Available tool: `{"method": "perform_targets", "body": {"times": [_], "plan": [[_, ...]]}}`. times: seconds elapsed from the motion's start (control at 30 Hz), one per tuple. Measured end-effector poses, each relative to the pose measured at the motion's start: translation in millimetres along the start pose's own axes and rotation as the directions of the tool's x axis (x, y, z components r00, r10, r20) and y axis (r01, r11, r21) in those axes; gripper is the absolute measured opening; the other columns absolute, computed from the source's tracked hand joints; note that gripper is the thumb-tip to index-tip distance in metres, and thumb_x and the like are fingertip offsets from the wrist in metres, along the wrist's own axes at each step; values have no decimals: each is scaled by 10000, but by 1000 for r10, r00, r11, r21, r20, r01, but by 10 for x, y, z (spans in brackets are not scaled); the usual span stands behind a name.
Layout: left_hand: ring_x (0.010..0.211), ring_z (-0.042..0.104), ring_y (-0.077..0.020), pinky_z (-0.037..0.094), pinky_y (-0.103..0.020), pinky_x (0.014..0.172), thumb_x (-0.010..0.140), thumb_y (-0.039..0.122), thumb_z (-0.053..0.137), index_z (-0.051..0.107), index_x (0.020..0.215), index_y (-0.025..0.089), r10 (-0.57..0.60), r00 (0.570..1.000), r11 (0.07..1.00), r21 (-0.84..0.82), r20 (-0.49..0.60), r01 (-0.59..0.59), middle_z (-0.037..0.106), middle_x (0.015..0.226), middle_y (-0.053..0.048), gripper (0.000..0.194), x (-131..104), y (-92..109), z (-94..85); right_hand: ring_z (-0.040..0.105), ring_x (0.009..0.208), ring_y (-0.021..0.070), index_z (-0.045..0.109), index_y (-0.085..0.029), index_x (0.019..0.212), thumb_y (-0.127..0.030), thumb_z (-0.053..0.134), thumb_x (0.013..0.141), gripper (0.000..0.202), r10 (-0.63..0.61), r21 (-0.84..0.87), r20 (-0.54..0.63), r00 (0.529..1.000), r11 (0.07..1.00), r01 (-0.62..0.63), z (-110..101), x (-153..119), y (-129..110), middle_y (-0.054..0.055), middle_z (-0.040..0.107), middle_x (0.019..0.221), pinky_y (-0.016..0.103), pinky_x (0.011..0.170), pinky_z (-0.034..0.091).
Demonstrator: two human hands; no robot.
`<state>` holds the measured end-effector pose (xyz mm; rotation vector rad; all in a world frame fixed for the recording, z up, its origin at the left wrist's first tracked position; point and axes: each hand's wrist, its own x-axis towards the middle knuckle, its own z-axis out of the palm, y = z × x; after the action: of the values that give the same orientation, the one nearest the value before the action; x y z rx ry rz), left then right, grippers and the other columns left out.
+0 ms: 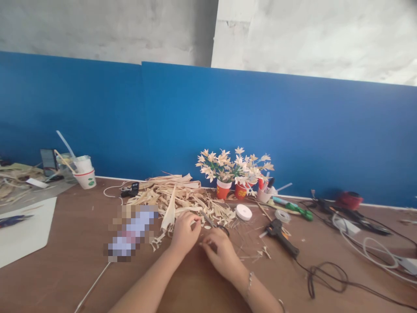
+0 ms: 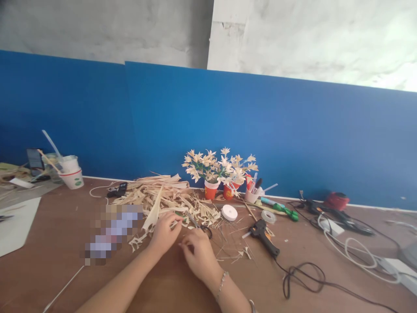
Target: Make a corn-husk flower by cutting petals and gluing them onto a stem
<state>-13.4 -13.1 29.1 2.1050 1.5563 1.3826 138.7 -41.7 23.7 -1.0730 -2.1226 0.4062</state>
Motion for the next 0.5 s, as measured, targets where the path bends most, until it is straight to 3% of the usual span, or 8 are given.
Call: {"method": "perform_targets", "body": {"times": [0.13,0.27,0.5], "plan": [[826,554,-205,419,-344,781,723,101,509,646,766,215,92,984,994,-68,153,-82,648,782,-31,184,-38,74,-11,550,662,170,564,-191,719,-127,463,793,141,165,30,-80,983,986,-163,-59,45,200,23,606,689,264,627,414],[836,537,-211,402,-337,772,693,117,552,644,755,218,142,956,990,-33,256,-138,638,783,-29,150,-70,114,-2,557,669,182,559,-194,705,-137,471,781,129,157,-43,-77,985,986,-160,-68,42,254,23,613,687,268,625,402],[801,526,-199,377,-322,742,724,150,548,596,656,208,92,954,992,55,285,-112,612,733,-19,101,-70,113,43,544,688,185,550,-189,686,-158,482,785,124,136,-131,-74,988,981,-144,-64,51,217,26,608,689,269,641,366]]}}
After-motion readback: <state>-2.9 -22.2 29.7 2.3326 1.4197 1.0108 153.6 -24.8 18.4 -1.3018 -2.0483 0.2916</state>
